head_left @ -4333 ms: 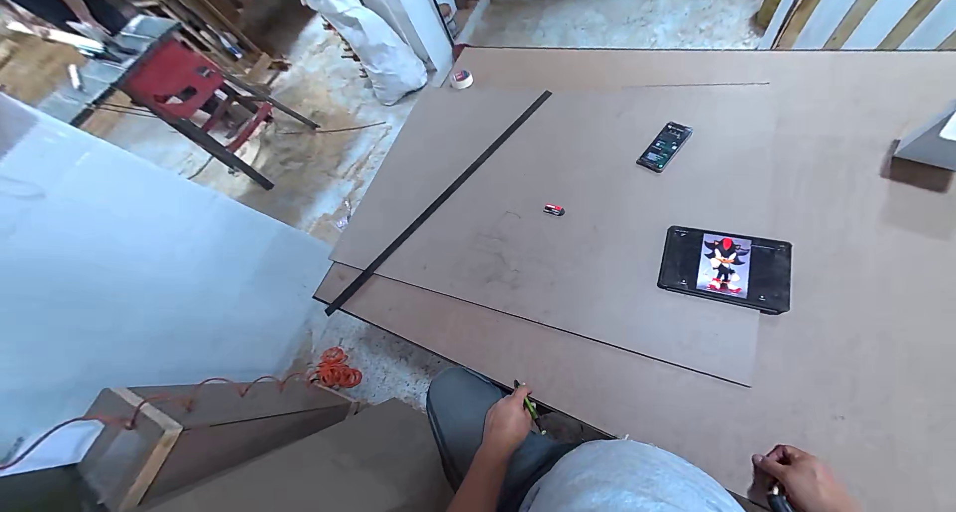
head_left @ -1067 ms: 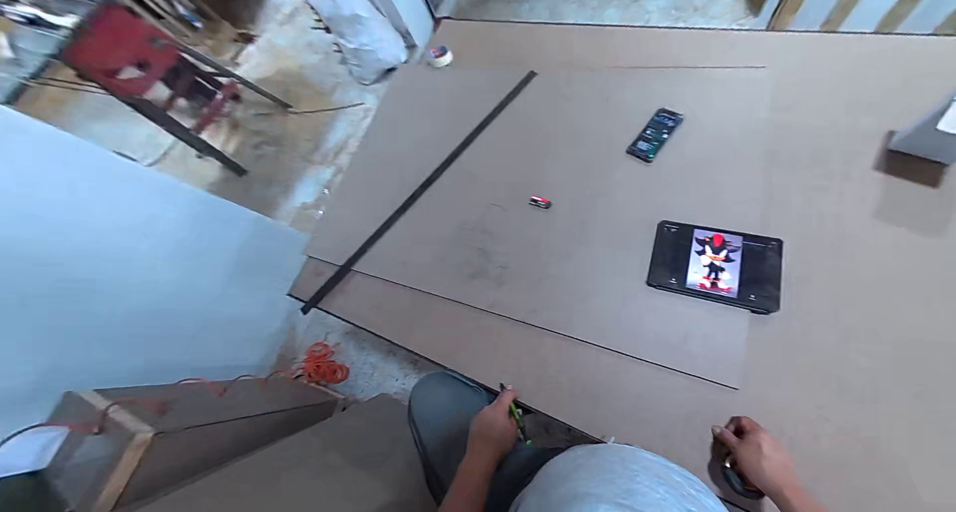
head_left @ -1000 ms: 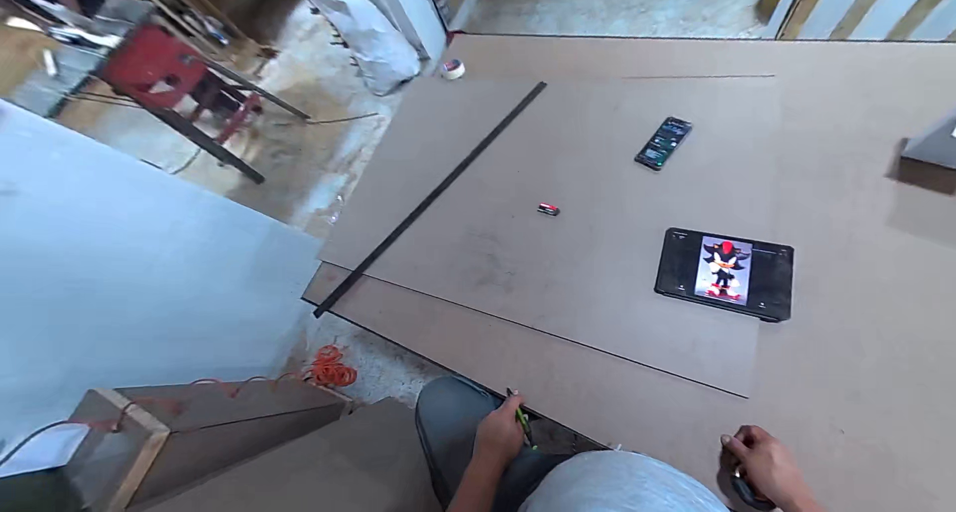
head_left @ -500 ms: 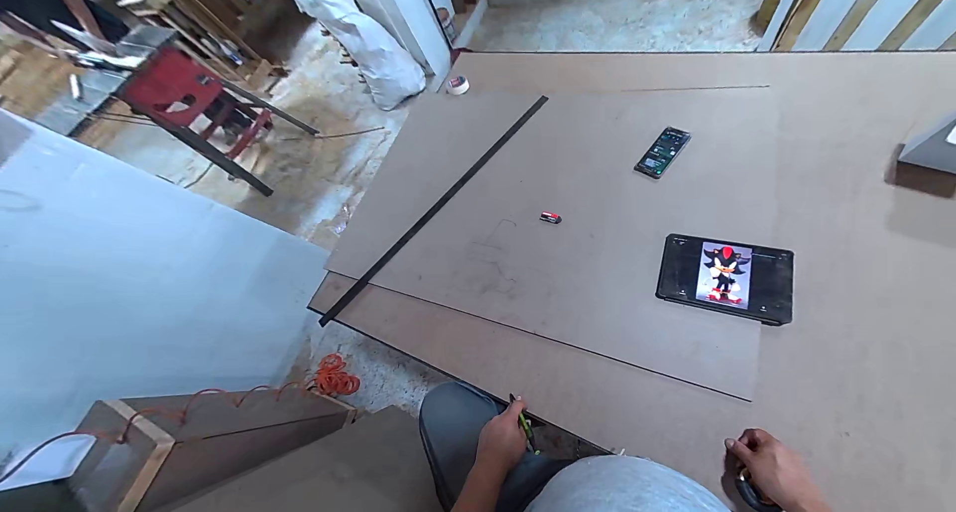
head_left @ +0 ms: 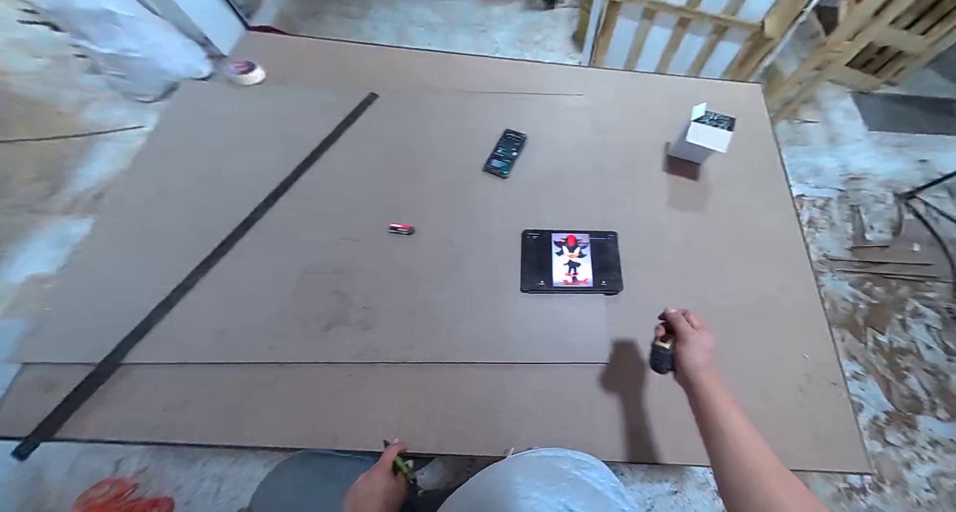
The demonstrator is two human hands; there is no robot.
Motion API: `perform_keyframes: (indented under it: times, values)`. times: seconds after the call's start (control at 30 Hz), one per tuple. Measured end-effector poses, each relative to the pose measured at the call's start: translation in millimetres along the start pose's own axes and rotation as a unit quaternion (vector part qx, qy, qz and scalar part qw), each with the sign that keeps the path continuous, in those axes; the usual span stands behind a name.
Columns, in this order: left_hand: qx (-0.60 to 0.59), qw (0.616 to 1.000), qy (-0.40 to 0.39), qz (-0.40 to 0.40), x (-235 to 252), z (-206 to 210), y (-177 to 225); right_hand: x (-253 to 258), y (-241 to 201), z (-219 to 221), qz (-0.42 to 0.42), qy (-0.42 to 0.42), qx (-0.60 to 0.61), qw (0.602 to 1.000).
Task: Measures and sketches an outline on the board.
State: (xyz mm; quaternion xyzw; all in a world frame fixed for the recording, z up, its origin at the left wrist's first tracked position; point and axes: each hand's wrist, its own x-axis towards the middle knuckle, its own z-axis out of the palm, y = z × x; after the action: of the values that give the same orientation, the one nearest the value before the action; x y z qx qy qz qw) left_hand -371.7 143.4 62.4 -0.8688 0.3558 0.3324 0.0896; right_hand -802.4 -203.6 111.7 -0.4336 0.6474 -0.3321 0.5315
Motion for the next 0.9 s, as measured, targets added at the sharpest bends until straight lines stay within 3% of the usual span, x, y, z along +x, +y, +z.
perform_keyframes:
  times: [0.07,0.13,0.23,0.3,0.37,0.43,0.5,0.53,0.63,0.77,0.83,0.9]
  values:
    - [0.007,1.0,-0.001,-0.001,-1,2,-1,-17,0,37,0.007,-0.096,-0.108,0.989]
    - [0.008,1.0,-0.004,0.001,2,2,0,-59,-39,88,-0.081,-0.271,-0.217,0.934]
    - [0.008,1.0,-0.01,-0.013,-3,4,-1,-111,-107,138,-0.247,-0.38,-0.123,0.883]
    - [0.007,1.0,-0.003,-0.013,-2,5,3,-120,-122,157,-0.249,-0.419,-0.052,0.871]
    - [0.006,1.0,0.003,-0.01,-2,5,3,-116,-96,173,-0.195,-0.457,-0.129,0.858]
    - [0.001,1.0,0.008,-0.009,-2,7,1,-103,-37,175,-0.146,-0.479,-0.333,0.799]
    - [-0.007,1.0,0.007,-0.01,-3,8,0,-89,21,151,-0.085,-0.472,-0.46,0.747]
    - [-0.01,1.0,0.004,-0.011,-2,7,1,-81,37,132,-0.046,-0.451,-0.479,0.752]
    - [-0.011,1.0,-0.002,-0.024,-3,7,2,-64,51,71,0.032,-0.321,-0.448,0.834]
    - [0.012,1.0,0.004,-0.028,2,3,8,-49,65,31,-0.032,-0.067,-0.326,0.943]
    - [0.017,0.999,0.01,-0.028,3,0,13,-42,76,39,-0.028,-0.036,-0.288,0.956]
    - [0.008,0.999,-0.012,-0.028,-1,-7,25,-39,87,59,0.006,-0.098,-0.289,0.952]
